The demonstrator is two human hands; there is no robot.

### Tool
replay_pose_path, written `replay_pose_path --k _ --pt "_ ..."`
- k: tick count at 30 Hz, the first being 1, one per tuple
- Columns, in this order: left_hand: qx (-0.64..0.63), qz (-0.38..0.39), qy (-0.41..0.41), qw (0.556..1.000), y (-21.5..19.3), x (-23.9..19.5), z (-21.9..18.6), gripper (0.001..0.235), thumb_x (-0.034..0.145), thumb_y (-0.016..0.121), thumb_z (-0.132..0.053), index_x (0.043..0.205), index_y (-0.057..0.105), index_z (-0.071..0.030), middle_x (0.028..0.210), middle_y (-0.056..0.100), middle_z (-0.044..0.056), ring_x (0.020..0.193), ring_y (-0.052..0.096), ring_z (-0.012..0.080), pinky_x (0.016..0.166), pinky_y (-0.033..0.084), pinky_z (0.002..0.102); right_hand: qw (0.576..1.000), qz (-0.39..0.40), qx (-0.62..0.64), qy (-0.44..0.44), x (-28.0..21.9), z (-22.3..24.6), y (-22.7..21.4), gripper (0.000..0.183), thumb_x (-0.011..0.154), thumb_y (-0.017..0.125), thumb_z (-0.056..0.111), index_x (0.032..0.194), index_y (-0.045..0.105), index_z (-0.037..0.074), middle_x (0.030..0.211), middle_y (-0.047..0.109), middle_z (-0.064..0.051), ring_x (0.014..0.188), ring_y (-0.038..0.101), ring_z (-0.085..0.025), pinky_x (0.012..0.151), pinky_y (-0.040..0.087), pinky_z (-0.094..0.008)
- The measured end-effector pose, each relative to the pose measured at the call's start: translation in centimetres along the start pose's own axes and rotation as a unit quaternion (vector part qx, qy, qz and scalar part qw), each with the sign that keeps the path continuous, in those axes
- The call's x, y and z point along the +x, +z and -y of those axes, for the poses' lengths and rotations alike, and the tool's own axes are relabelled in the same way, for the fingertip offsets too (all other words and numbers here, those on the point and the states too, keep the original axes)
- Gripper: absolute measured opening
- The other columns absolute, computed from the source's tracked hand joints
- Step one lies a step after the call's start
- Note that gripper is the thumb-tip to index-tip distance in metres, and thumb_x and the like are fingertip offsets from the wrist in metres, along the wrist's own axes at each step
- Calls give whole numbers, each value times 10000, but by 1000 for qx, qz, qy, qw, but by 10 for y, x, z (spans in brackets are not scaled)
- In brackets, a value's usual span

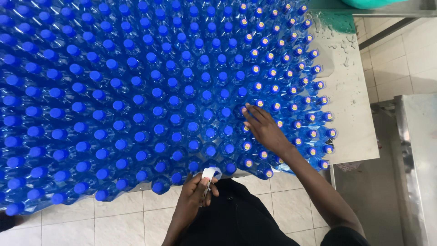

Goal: The person applies round stickers to the caps of many blue-capped plastic bottles arranged on a table. They peel stickers from a roll and press each one onto a bottle cap, moving systematically across the rows.

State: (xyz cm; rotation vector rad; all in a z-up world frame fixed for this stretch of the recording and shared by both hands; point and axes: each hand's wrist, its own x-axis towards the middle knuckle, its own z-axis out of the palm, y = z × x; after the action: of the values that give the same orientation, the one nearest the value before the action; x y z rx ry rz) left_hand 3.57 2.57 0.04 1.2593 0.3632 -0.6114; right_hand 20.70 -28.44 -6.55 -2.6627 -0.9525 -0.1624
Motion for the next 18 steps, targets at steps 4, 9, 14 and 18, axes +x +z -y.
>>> replay_pose_path --k 4,9,14,18 --pt "4 -2 -8 1000 -9 -13 -1 435 1097 514 -352 1157 787 -18 844 804 125 555 572 149 549 429 282 997 -3 57 47 -2 7 7 482 1184 481 228 1611 496 4 1659 515 -245 1543 495 -426 1281 411 -579" --pt "-1 -1 22 1000 -24 -22 11 474 1066 538 -393 1205 794 -19 844 815 120 544 603 145 523 402 286 994 -50 -57 79 -8 27 12 454 1142 597 170 1574 576 31 1635 565 -203 1476 554 -392 1229 413 -579" --pt "-22 -12 3 1000 -25 -30 6 441 1078 558 -354 1189 775 14 869 826 135 564 662 162 528 449 273 981 -111 130 89 -29 138 -39 241 1102 656 212 1298 741 101 1342 756 -116 1194 720 -310 1027 519 -494" --pt "-38 25 42 998 -26 -29 15 346 1092 582 -304 1153 729 3 918 846 179 547 686 175 516 500 275 962 -112 249 25 -41 232 -62 218 1013 780 194 1221 790 130 1218 735 -72 1107 698 -253 968 545 -397"
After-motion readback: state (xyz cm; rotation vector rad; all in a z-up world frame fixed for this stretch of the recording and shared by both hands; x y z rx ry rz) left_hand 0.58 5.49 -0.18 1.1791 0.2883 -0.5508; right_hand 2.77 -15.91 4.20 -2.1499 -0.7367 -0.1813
